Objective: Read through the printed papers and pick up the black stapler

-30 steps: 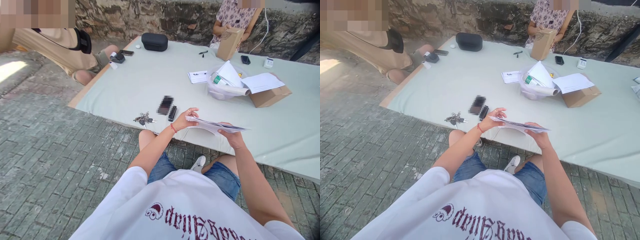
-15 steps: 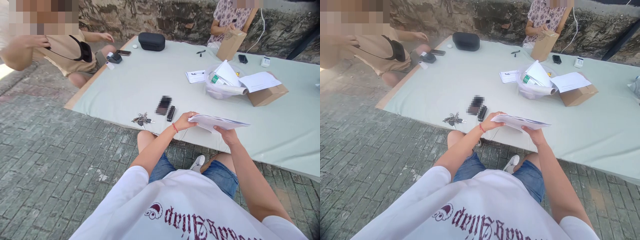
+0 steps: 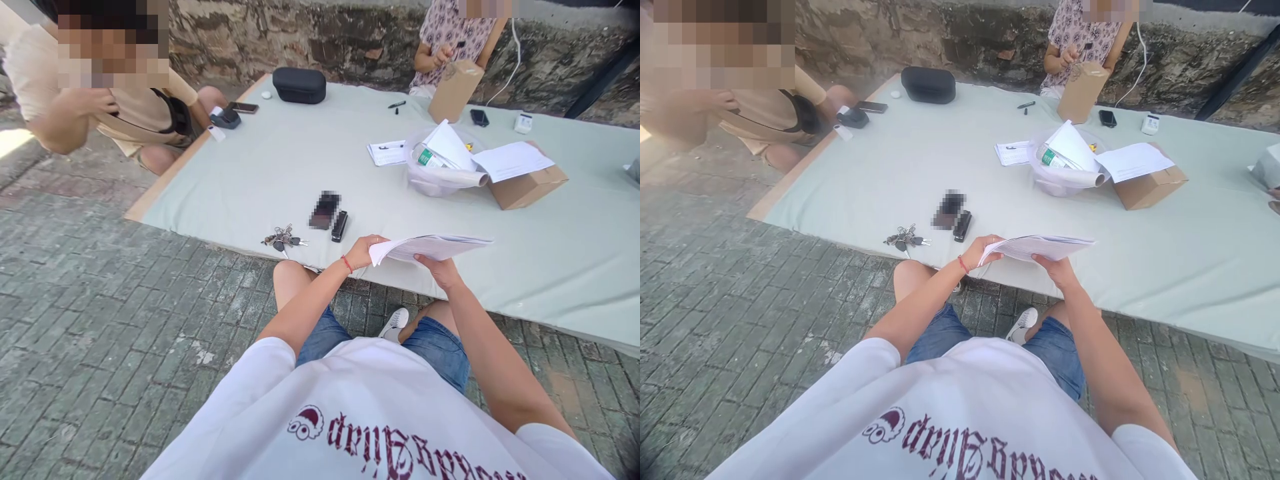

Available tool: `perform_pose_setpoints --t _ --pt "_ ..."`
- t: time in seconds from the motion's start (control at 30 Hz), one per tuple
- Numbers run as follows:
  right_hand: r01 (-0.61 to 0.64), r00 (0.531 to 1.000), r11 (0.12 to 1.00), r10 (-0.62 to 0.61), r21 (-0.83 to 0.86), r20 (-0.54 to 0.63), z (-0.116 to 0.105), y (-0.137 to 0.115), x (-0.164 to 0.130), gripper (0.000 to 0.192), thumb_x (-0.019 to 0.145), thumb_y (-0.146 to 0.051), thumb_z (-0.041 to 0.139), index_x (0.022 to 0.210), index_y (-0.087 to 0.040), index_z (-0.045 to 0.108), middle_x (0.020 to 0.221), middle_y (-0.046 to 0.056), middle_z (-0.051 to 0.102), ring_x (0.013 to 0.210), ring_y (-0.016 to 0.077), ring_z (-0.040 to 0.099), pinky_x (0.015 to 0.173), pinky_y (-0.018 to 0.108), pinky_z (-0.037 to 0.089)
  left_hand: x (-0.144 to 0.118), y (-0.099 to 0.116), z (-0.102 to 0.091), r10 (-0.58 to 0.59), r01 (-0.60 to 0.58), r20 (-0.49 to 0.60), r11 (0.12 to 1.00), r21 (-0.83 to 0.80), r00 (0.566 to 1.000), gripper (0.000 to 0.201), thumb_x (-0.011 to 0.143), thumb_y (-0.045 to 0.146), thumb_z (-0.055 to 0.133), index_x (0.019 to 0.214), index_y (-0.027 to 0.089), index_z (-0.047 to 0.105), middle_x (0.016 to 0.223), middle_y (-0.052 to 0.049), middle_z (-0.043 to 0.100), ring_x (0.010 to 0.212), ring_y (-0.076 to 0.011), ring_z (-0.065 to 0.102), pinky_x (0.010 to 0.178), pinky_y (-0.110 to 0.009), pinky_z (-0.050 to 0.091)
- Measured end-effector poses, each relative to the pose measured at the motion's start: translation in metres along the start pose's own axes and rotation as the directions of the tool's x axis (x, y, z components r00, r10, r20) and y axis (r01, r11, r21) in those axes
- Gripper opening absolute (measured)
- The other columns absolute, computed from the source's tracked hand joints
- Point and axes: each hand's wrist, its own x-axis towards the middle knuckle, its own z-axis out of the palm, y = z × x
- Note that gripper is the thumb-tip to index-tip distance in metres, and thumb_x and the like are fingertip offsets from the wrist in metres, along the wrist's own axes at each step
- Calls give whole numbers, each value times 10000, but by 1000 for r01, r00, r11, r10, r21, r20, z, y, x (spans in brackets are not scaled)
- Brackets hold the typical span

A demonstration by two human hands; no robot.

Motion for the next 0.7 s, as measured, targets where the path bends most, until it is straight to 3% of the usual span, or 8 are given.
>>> perform_pose_setpoints --t 0.2,0.3,0.37,0.47,0.53,0.6,0.63,0.7 --pt "-32 999 999 32 -3 0 8 4 -3 734 649 -447 907 1300 -211 663 1367 77 644 1323 272 579 1200 446 441 -4 -5 6 -81 81 -16 996 -30 997 500 653 381 855 1071 120 767 1066 -114 768 1024 -275 695 965 -344 512" --pt "-30 999 1000 30 -5 10 7 1 -11 756 674 -432 906 1347 -217 639 1386 72 634 1340 263 572 1200 432 451 -9 3 5 -102 104 -36 993 54 994 436 743 478 804 994 122 778 992 -93 774 1034 -301 694 956 -359 516" --pt "-92 995 996 92 -2 35 5 0 -22 747 672 -414 916 1343 -233 643 1391 67 631 1322 271 590 1184 448 475 -19 8 3 -170 171 -27 982 78 985 471 792 567 756 914 112 778 924 -97 770 1020 -324 694 946 -385 523" --pt "-258 959 965 250 46 133 3 3 -48 733 655 -378 934 1322 -255 656 1390 64 631 1280 291 624 1132 486 523 -43 3 7 -300 298 7 946 -129 954 580 796 646 744 986 98 768 990 -130 770 1070 -342 687 971 -411 532" --pt "-387 904 917 356 95 237 4 10 -66 713 665 -371 930 1314 -246 662 1382 79 636 1263 298 638 1109 493 542 -63 -8 17 -359 350 58 844 -407 932 654 784 632 776 1177 112 723 1181 -157 741 1170 -330 665 1030 -425 524" --pt "-507 843 854 463 119 275 7 21 -80 659 697 -410 910 1283 -217 678 1342 107 658 1226 302 661 1085 494 556 -82 -25 30 -427 413 132 675 -612 895 714 756 585 828 1292 143 665 1344 -170 671 1255 -323 632 1091 -452 499" --pt "-552 820 825 510 122 260 9 28 -86 626 712 -444 895 1251 -201 691 1304 121 678 1194 306 677 1065 500 565 -90 -34 37 -485 461 165 591 -661 859 712 738 563 850 1282 142 666 1371 -176 654 1273 -326 624 1110 -462 489" --pt "-565 821 815 539 130 191 12 43 -94 570 737 -508 859 1171 -169 713 1195 144 720 1118 321 709 1011 521 584 -105 -50 49 -612 570 233 441 -693 756 649 725 527 870 1201 123 694 1360 -195 657 1279 -337 623 1129 -475 476"
